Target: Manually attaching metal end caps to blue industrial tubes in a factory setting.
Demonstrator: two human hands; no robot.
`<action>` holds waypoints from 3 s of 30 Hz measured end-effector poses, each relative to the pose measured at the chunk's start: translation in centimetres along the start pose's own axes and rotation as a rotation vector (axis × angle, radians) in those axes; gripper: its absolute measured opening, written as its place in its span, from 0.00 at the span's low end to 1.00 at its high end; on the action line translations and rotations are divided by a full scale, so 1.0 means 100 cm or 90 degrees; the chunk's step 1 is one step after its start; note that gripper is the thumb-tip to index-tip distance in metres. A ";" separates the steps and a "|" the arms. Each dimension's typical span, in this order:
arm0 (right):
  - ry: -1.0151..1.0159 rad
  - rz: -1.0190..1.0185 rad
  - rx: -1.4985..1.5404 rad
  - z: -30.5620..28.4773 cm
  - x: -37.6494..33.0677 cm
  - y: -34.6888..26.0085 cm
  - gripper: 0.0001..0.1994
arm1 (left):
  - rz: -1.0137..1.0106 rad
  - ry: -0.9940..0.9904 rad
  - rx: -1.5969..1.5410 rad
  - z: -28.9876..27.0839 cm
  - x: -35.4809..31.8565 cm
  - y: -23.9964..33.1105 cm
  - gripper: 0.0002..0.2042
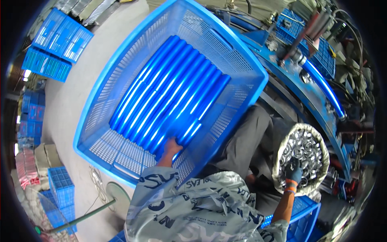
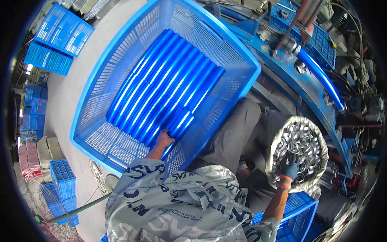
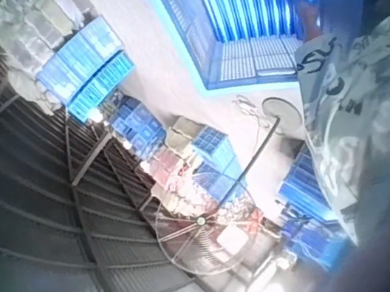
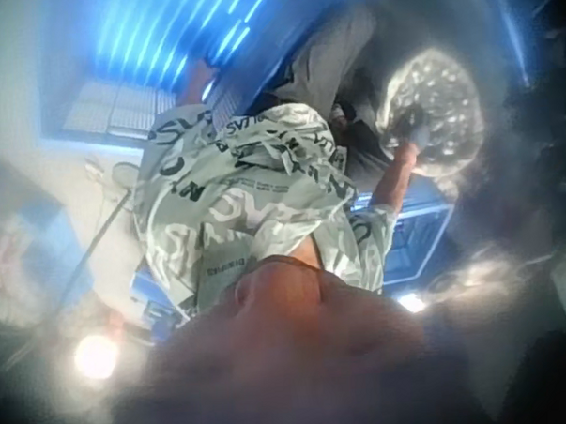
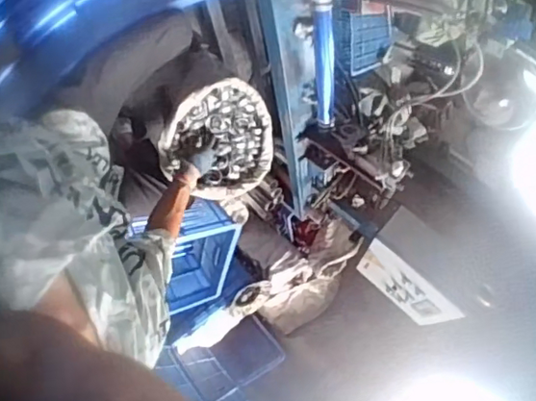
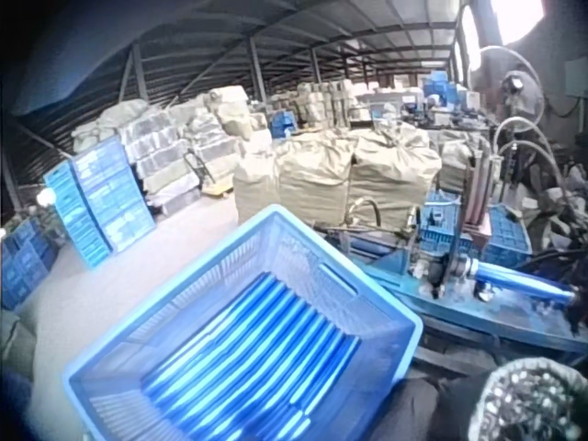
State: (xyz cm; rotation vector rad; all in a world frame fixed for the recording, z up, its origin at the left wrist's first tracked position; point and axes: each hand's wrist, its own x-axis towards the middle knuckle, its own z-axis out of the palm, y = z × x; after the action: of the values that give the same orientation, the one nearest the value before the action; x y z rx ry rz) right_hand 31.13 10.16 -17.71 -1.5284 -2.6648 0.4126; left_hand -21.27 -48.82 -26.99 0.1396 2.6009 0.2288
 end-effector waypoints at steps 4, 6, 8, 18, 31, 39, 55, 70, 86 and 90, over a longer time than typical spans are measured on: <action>0.001 0.124 -0.076 -0.012 0.012 0.020 0.29 | 0.106 0.025 -0.139 -0.031 0.006 0.060 0.49; 0.070 0.032 -0.108 0.004 0.016 0.058 0.22 | 0.203 0.067 -0.239 -0.041 0.008 0.100 0.49; 0.059 0.097 -0.223 0.019 0.009 0.073 0.17 | 0.279 0.018 -0.338 -0.053 -0.009 0.163 0.50; 0.172 0.225 1.229 -0.069 -0.104 0.009 0.27 | 0.831 0.005 -0.104 -0.174 -0.222 0.444 0.40; 0.159 0.067 1.226 -0.157 -0.141 -0.034 0.31 | 1.087 -0.112 0.129 -0.162 -0.329 0.517 0.30; 0.126 -0.039 1.015 -0.181 -0.140 -0.034 0.49 | 1.086 -0.070 0.159 -0.172 -0.332 0.514 0.32; 0.080 0.054 0.990 -0.184 -0.130 -0.032 0.40 | 1.098 -0.051 0.164 -0.146 -0.325 0.520 0.35; 0.068 0.065 -0.267 -0.098 -0.082 0.161 0.12 | 0.707 -0.474 -0.766 -0.123 -0.320 0.509 0.37; 0.147 0.071 1.185 -0.167 -0.120 -0.051 0.36 | 0.344 -0.575 -0.986 -0.050 -0.306 0.465 0.28; 0.156 0.047 1.207 -0.166 -0.119 -0.056 0.40 | 0.356 -0.558 -1.006 -0.053 -0.308 0.464 0.27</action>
State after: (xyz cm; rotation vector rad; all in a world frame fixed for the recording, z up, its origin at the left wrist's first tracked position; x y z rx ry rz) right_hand 35.27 0.81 0.82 -0.7466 -0.8961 1.7478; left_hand 5.00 -8.48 1.41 0.2768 0.9425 1.7748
